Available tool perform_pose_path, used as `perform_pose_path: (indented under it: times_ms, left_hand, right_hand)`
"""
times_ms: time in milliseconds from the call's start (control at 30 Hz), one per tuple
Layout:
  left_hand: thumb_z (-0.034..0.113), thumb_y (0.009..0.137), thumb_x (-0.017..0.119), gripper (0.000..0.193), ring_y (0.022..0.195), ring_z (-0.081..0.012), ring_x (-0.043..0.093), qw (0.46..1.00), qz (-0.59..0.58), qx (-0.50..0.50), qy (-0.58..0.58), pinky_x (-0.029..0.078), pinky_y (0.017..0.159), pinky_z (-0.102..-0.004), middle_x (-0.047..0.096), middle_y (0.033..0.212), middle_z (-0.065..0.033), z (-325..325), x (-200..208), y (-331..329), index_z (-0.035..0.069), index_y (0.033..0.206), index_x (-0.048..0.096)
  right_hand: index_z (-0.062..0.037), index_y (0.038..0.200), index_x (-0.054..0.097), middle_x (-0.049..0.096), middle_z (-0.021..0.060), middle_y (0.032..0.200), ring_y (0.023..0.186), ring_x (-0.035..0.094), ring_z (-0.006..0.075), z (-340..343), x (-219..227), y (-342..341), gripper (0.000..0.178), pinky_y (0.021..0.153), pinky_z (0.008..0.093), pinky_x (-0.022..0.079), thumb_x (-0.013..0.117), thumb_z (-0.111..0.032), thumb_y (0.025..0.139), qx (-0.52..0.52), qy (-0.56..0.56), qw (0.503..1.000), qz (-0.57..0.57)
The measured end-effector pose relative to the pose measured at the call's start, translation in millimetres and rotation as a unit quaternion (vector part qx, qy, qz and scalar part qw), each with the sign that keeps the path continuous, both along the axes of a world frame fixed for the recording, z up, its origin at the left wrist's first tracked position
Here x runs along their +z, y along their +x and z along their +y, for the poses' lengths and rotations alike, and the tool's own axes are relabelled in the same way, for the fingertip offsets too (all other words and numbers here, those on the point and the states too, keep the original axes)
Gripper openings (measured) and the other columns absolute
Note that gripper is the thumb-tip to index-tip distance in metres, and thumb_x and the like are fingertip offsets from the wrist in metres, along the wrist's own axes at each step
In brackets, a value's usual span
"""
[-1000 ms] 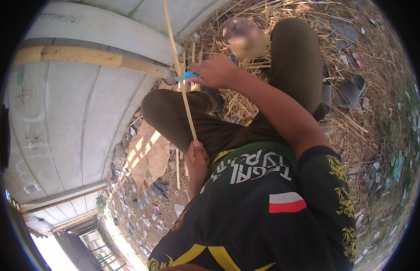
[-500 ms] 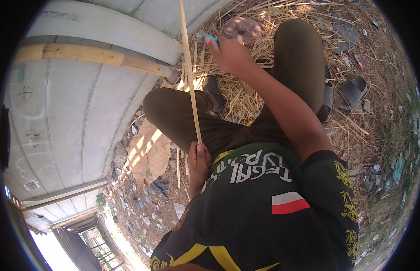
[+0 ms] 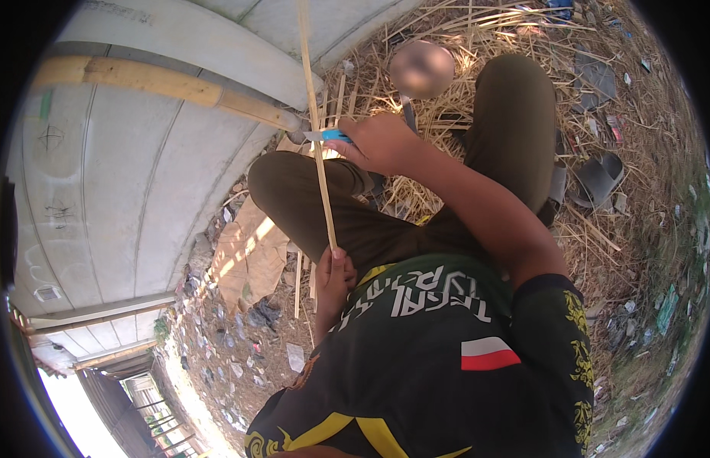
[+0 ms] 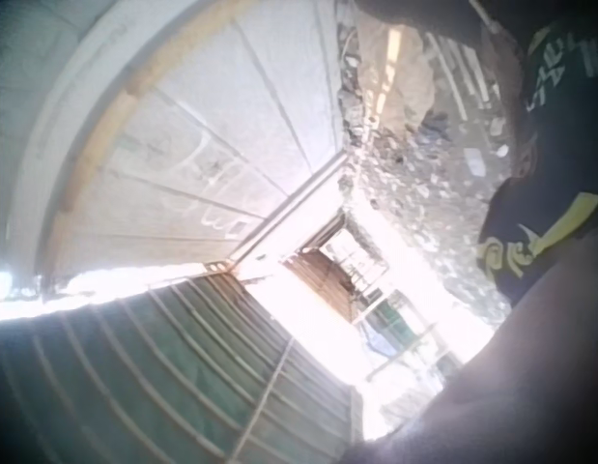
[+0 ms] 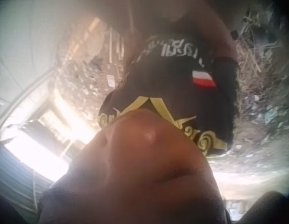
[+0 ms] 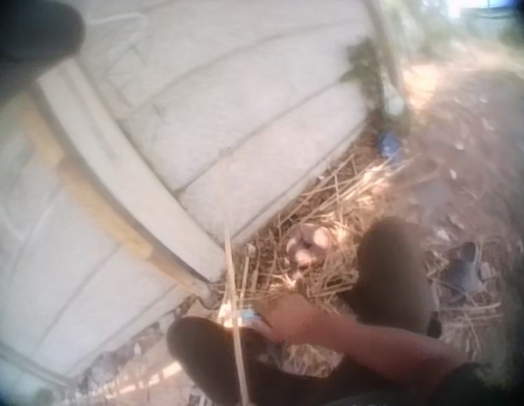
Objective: The person sits on the ground and uses a knife to shave the surface of a long bamboo stick. They hold the stick with their left hand and scrape the blade along its length with their right hand, creating thin shavings that fall onto the ground.
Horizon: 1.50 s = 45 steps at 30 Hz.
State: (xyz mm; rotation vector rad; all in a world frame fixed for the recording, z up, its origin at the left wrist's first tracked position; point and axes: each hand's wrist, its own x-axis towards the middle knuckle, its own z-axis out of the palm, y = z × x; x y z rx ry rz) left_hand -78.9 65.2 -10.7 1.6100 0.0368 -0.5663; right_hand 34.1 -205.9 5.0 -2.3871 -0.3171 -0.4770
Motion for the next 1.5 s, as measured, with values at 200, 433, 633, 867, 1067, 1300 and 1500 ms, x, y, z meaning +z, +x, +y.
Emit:
perform_pose_path:
  times_ms: [200, 433, 633, 867, 1067, 1300, 1500]
  left_hand:
    - [0.038, 0.108, 0.041, 0.036, 0.049, -0.0034, 0.025, 0.999, -0.034, 0.003, 0.036, 0.021, 0.044, -0.0218, 0.03, 0.06, 0.0051, -3.0, -3.2, 2.2, 0.011, 0.086, 0.041]
    - [0.036, 0.109, 0.04, 0.034, 0.047, -0.0035, 0.025, 0.999, -0.039, 0.001, 0.038, 0.022, 0.042, -0.0224, 0.029, 0.058, 0.0045, -3.4, -6.4, 1.8, 0.01, 0.086, 0.041]
    - [0.035, 0.109, 0.04, 0.033, 0.047, -0.0037, 0.026, 0.996, -0.061, 0.005, 0.067, 0.024, 0.042, -0.0227, 0.03, 0.058, 0.0043, -5.0, -8.4, 1.9, 0.01, 0.086, 0.04]
    - [0.035, 0.109, 0.04, 0.034, 0.048, -0.0039, 0.026, 0.994, -0.074, -0.002, 0.075, 0.024, 0.043, -0.0228, 0.03, 0.059, 0.0042, -8.0, -5.9, 1.2, 0.01, 0.085, 0.04]
    - [0.035, 0.109, 0.04, 0.034, 0.049, -0.0039, 0.026, 0.996, -0.059, 0.003, 0.06, 0.024, 0.043, -0.0224, 0.03, 0.059, 0.0041, -9.0, -3.0, -0.5, 0.009, 0.087, 0.042]
    - [0.033, 0.109, 0.04, 0.032, 0.049, -0.0033, 0.026, 0.997, -0.066, 0.005, 0.046, 0.024, 0.043, -0.0219, 0.03, 0.06, 0.0047, -7.3, -9.4, -1.7, 0.008, 0.088, 0.042]
    - [0.032, 0.108, 0.044, 0.033, 0.049, -0.0035, 0.033, 0.999, -0.02, 0.018, 0.016, 0.028, 0.043, -0.022, 0.036, 0.06, 0.0039, -5.0, -5.5, 2.8, 0.008, 0.085, 0.042]
  right_hand:
    - [-0.0059, 0.101, 0.058, 0.064, 0.0157, 0.065, 0.06, 0.065, 0.0376, 4.3, -4.8, 0.3, 0.048, 0.058, 0.0481, 0.051, 0.045, -0.052, 0.1, -0.004, -0.036, 0.999, -0.023]
    - [-0.0085, 0.099, 0.058, 0.063, 0.0126, 0.063, 0.056, 0.064, 0.0342, -2.1, -14.4, 15.3, 0.048, 0.052, 0.0452, 0.05, 0.046, -0.056, 0.098, -0.007, -0.09, 0.994, -0.063]
    - [-0.0106, 0.095, 0.057, 0.061, 0.0093, 0.061, 0.052, 0.064, 0.0297, -2.7, -22.6, 28.4, 0.05, 0.046, 0.0424, 0.048, 0.045, -0.06, 0.097, -0.024, -0.127, 0.985, -0.116]
    - [-0.0115, 0.093, 0.056, 0.058, 0.0063, 0.06, 0.047, 0.06, 0.0258, -5.6, -29.7, 35.5, 0.046, 0.043, 0.0388, 0.046, 0.05, -0.058, 0.095, -0.081, -0.147, 0.968, -0.184]
    - [-0.0122, 0.09, 0.056, 0.058, 0.0064, 0.063, 0.049, 0.061, 0.024, -5.5, -20.6, 33.4, 0.044, 0.043, 0.035, 0.046, 0.055, -0.056, 0.092, -0.124, -0.129, 0.958, -0.222]
    - [-0.0115, 0.097, 0.061, 0.061, 0.0065, 0.069, 0.054, 0.063, 0.024, 0.9, -19.7, 28.5, 0.043, 0.045, 0.0365, 0.047, 0.057, -0.054, 0.092, -0.14, -0.126, 0.964, -0.19]
    - [-0.011, 0.095, 0.059, 0.062, 0.0082, 0.066, 0.053, 0.064, 0.0267, 2.8, -14.7, 29.7, 0.044, 0.046, 0.0382, 0.048, 0.054, -0.055, 0.095, -0.114, -0.105, 0.977, -0.148]
